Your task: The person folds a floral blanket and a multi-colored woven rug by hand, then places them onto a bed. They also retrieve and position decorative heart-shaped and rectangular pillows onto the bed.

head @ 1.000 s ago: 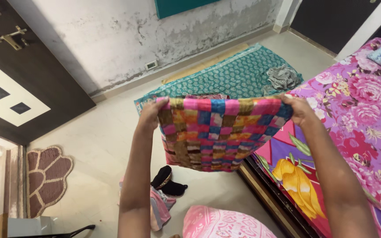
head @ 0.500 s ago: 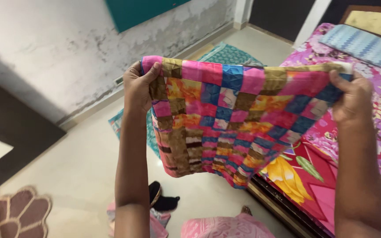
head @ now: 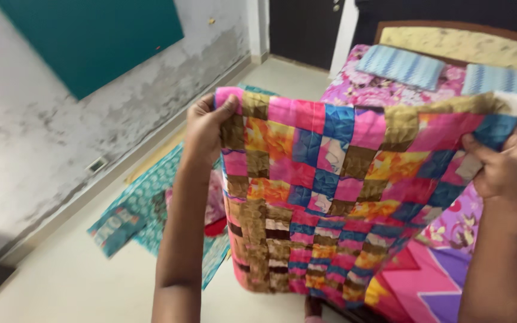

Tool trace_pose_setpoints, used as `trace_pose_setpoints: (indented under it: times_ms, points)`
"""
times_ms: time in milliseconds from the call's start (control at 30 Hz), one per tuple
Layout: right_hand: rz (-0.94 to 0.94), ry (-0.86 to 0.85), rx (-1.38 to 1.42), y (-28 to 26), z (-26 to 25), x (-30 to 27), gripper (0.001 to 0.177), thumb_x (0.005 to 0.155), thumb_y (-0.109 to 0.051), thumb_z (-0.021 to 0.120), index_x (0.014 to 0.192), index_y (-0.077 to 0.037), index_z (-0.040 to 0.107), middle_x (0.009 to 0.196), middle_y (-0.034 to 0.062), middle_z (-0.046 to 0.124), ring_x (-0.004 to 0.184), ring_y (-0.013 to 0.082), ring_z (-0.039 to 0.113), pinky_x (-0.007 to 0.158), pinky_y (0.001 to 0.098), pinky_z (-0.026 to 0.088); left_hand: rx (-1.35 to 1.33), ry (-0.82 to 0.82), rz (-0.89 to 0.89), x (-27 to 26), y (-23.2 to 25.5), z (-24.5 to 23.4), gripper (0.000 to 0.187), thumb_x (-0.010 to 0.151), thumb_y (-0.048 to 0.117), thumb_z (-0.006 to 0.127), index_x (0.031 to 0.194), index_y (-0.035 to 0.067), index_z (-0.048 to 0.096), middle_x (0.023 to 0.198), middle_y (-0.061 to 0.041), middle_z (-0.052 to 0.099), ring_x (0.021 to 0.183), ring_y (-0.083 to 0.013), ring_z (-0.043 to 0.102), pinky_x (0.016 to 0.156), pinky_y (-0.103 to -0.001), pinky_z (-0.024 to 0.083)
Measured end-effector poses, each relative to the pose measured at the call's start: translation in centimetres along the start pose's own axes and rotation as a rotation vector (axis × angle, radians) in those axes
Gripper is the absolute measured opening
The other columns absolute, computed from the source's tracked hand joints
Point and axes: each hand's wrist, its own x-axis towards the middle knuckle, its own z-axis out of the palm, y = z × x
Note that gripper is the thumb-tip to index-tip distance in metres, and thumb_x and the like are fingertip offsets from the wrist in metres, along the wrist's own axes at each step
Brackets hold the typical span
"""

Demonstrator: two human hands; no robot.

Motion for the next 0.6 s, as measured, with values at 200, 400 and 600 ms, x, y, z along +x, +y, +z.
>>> trace_pose_setpoints:
  times_ms: [200, 400, 600]
  points:
    - [0.040, 0.124, -0.138, 9.4, -12.1, 9.5, 0.025, 0.098, 0.009, 0.071, 0.118, -0.006, 0.067, 0.107, -0.0022, 0.069, 0.093, 0.0082, 0.064, 0.090, 0.0245, 0.054, -0.009, -0.008, -0.062, 14.1, -15.9, 3.3, 0.011, 0.099, 0.010, 0.068, 0.095, 0.000, 0.072, 0.084, -0.007, 0.075, 0.068, -0.0132, 0.069, 0.062, -0.031, 0.059]
    - [-0.089, 0.237, -0.094, 7.6, -13.8, 18.6, 0.027, 0.095, 0.010, 0.069, 0.117, -0.006, 0.070, 0.104, -0.0018, 0.070, 0.091, 0.0076, 0.065, 0.088, 0.0228, 0.054, 0.104, 0.067, 0.156, 28.4, -25.4, 10.2, 0.013, 0.102, 0.015, 0.066, 0.100, 0.002, 0.072, 0.088, 0.002, 0.070, 0.076, -0.0061, 0.060, 0.067, -0.025, 0.052]
    - [-0.251, 0.268, -0.171, 3.2, -13.4, 18.6, 0.021, 0.100, 0.009, 0.070, 0.117, -0.004, 0.067, 0.106, 0.0001, 0.068, 0.091, 0.0088, 0.064, 0.086, 0.0232, 0.053, 0.003, 0.048, 0.109, 30.8, -25.8, 13.8, 0.019, 0.102, 0.019, 0.064, 0.102, 0.002, 0.070, 0.085, 0.000, 0.066, 0.073, -0.0092, 0.058, 0.065, -0.027, 0.050]
